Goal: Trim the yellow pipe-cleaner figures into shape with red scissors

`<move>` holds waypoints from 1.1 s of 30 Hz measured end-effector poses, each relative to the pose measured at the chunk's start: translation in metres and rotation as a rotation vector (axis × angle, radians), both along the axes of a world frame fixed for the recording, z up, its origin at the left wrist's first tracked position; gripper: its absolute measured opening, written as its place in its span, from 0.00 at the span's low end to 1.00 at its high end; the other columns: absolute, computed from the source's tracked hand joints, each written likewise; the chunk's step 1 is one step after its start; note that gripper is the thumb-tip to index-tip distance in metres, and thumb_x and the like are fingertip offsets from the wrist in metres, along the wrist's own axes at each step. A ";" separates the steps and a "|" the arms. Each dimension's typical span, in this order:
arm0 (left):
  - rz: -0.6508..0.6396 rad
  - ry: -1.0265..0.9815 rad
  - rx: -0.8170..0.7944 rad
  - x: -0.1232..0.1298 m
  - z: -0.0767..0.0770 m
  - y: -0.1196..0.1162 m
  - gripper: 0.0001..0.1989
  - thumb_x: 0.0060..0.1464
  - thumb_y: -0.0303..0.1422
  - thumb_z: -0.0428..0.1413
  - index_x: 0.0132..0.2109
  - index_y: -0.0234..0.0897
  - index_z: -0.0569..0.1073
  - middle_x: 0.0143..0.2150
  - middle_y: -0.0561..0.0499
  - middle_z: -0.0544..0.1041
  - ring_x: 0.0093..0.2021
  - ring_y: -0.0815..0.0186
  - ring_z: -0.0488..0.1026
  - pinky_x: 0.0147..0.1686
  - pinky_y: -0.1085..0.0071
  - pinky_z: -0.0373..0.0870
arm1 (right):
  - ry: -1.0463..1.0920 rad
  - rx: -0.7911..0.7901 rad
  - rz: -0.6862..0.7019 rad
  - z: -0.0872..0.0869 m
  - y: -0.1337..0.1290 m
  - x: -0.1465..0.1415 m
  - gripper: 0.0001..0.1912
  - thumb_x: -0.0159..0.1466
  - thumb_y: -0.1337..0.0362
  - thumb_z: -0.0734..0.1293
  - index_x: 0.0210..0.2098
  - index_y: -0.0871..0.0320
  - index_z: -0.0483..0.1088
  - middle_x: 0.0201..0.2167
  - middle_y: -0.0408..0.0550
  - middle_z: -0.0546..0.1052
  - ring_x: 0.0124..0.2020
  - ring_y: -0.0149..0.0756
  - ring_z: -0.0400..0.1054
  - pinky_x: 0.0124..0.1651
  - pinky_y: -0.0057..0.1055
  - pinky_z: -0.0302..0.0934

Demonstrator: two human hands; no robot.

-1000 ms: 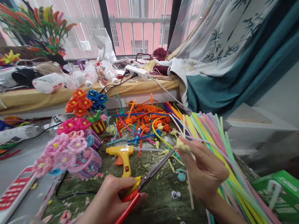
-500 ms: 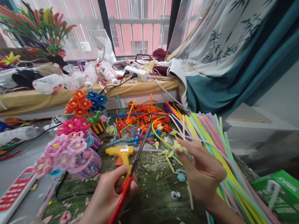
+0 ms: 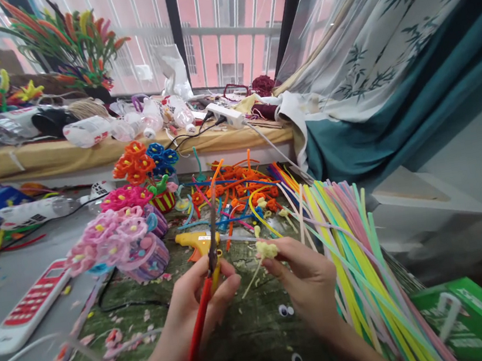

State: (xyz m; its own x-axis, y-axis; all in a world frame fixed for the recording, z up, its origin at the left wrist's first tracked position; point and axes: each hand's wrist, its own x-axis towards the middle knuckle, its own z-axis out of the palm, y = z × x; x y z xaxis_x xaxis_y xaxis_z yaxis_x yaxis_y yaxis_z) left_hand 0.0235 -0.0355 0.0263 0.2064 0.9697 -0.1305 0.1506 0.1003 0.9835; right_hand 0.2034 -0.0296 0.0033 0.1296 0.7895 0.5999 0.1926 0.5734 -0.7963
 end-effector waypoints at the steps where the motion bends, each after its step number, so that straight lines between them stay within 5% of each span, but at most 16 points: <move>1: -0.011 -0.039 -0.002 0.003 0.003 -0.002 0.17 0.54 0.48 0.58 0.34 0.38 0.68 0.22 0.61 0.63 0.18 0.75 0.56 0.18 0.76 0.52 | -0.014 -0.003 0.021 0.001 0.000 -0.002 0.11 0.62 0.71 0.71 0.41 0.51 0.80 0.35 0.44 0.83 0.35 0.34 0.77 0.38 0.30 0.72; 11: 0.059 -0.115 0.045 0.010 -0.008 0.009 0.16 0.52 0.45 0.62 0.36 0.36 0.70 0.20 0.61 0.64 0.19 0.74 0.59 0.20 0.76 0.56 | -0.099 -0.011 0.110 -0.003 0.000 -0.010 0.10 0.65 0.67 0.69 0.43 0.51 0.80 0.35 0.46 0.83 0.35 0.37 0.78 0.38 0.32 0.72; 15: 0.127 -0.122 0.056 0.010 -0.008 0.011 0.17 0.50 0.44 0.65 0.35 0.36 0.70 0.23 0.59 0.68 0.22 0.74 0.62 0.22 0.77 0.58 | -0.119 -0.022 0.102 -0.004 0.005 -0.008 0.04 0.63 0.66 0.71 0.37 0.55 0.80 0.29 0.44 0.81 0.29 0.34 0.74 0.33 0.29 0.69; 19: 0.166 -0.104 0.085 0.009 -0.008 0.012 0.18 0.54 0.48 0.60 0.34 0.36 0.69 0.16 0.62 0.63 0.16 0.74 0.58 0.18 0.77 0.54 | -0.206 -0.049 0.057 -0.003 0.008 -0.005 0.07 0.63 0.65 0.71 0.29 0.59 0.76 0.23 0.43 0.76 0.23 0.32 0.69 0.28 0.28 0.65; 22: 0.119 -0.071 0.109 0.008 -0.006 0.011 0.19 0.56 0.49 0.57 0.34 0.36 0.70 0.14 0.62 0.64 0.15 0.74 0.59 0.17 0.77 0.55 | -0.307 0.001 0.016 -0.004 0.009 -0.002 0.04 0.63 0.66 0.70 0.32 0.60 0.76 0.26 0.45 0.78 0.25 0.33 0.71 0.30 0.29 0.66; 28: 0.133 -0.020 0.076 0.007 -0.001 0.006 0.16 0.45 0.40 0.67 0.33 0.37 0.70 0.18 0.62 0.65 0.17 0.75 0.62 0.17 0.79 0.59 | -0.397 0.118 -0.064 -0.007 0.006 0.001 0.03 0.64 0.69 0.69 0.37 0.60 0.76 0.33 0.49 0.82 0.35 0.38 0.75 0.39 0.33 0.68; 33: 0.130 -0.070 0.089 0.008 -0.002 0.003 0.14 0.48 0.40 0.64 0.34 0.36 0.70 0.23 0.57 0.74 0.18 0.75 0.64 0.17 0.79 0.60 | -0.227 -0.079 0.006 -0.003 0.005 0.001 0.04 0.62 0.65 0.71 0.37 0.58 0.78 0.30 0.47 0.80 0.30 0.35 0.73 0.34 0.30 0.66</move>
State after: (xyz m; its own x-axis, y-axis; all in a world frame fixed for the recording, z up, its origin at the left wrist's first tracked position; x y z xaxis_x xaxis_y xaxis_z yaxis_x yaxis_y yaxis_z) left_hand 0.0317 -0.0324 0.0242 0.0843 0.9959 -0.0322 0.0727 0.0261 0.9970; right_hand 0.2045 -0.0242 0.0005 -0.0064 0.8358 0.5491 0.3688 0.5123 -0.7755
